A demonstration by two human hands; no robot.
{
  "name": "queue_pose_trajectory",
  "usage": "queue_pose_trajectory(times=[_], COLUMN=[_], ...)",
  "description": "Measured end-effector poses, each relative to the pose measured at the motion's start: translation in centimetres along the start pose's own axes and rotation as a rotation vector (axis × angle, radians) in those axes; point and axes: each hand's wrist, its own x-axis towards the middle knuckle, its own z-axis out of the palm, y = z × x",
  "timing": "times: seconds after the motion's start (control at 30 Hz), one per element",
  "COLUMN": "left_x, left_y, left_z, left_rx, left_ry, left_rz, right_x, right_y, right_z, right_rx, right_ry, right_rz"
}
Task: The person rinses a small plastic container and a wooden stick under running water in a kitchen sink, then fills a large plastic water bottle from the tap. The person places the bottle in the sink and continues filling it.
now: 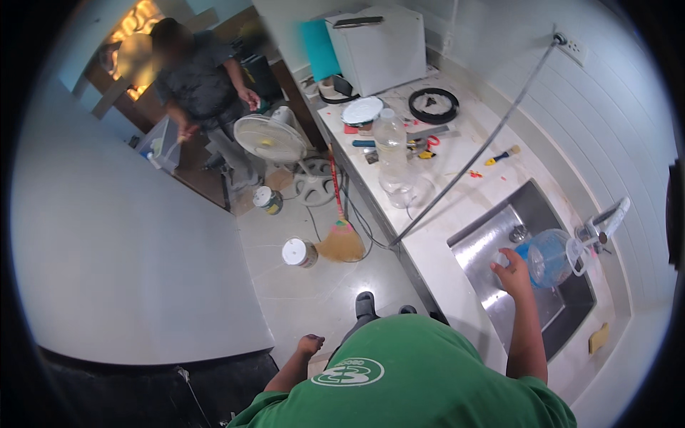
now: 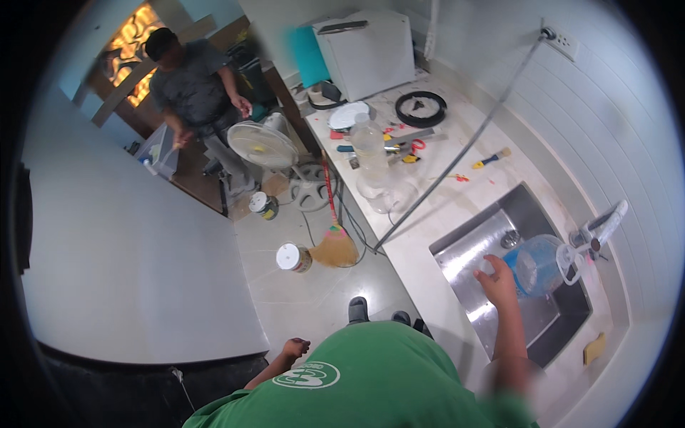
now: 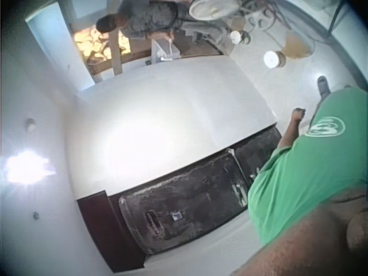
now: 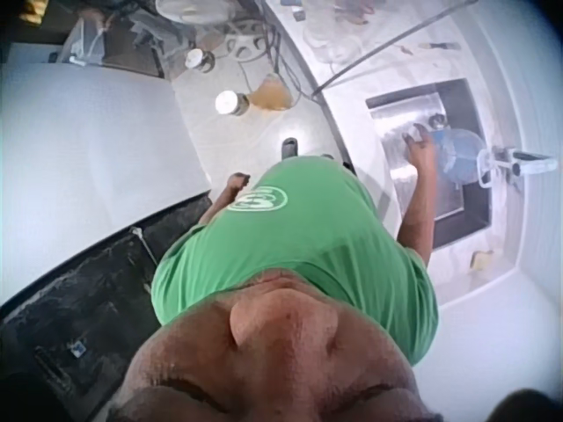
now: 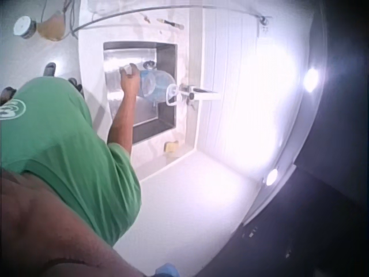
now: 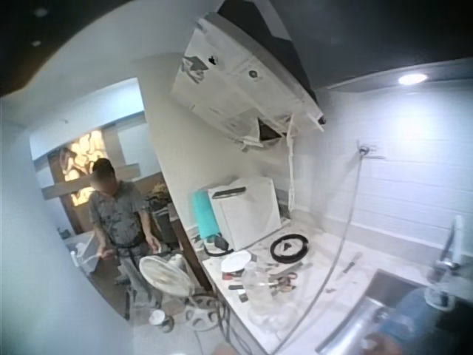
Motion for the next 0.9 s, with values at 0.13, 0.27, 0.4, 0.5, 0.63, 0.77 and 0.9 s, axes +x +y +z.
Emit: queue_pose_trajectory(times=[0.13, 0.27, 0.4, 0.5, 0.63, 0.77, 0.9], left_x=[-2.0, -1.9, -2.2, -2.2, -3.0, -2.9, -2.9], left_y=[1.0, 1.9, 1.7, 1.3, 1.9, 1.0, -0.1], left_z=[-0.5, -1.5, -1.9, -1.7, -1.4, -1.8, -1.7], left_rx=[0.12, 0.24, 0.309, 0.319, 0.318, 0.305, 0.252], left_ry=[0.027, 0.044, 0.038, 0.067, 0.032, 0.036, 0.075], left_rz=[0.032, 0.078, 0.088, 0.101, 0.077, 0.064, 0.043], right_x=[0.2, -0.4, -1.3, -0.9, -0.9, -0.9, -0.5], right_y=[2.6, 4.9, 1.5, 2.4, 1.4, 0.9, 0.7], right_z=[0.7, 0.6, 0.3, 0.7, 0.5, 0.7, 1.0], right_rx=[-0.018, -0.071, 0.034, 0.088, 0.082, 0.045, 0.038], right_ry=[0.056, 0.085, -0.015, -0.002, -0.02, -0.02, -0.054], right_rz=[-0.197, -0.279, -0.06, -0.108, -0.082, -0.116, -0.115])
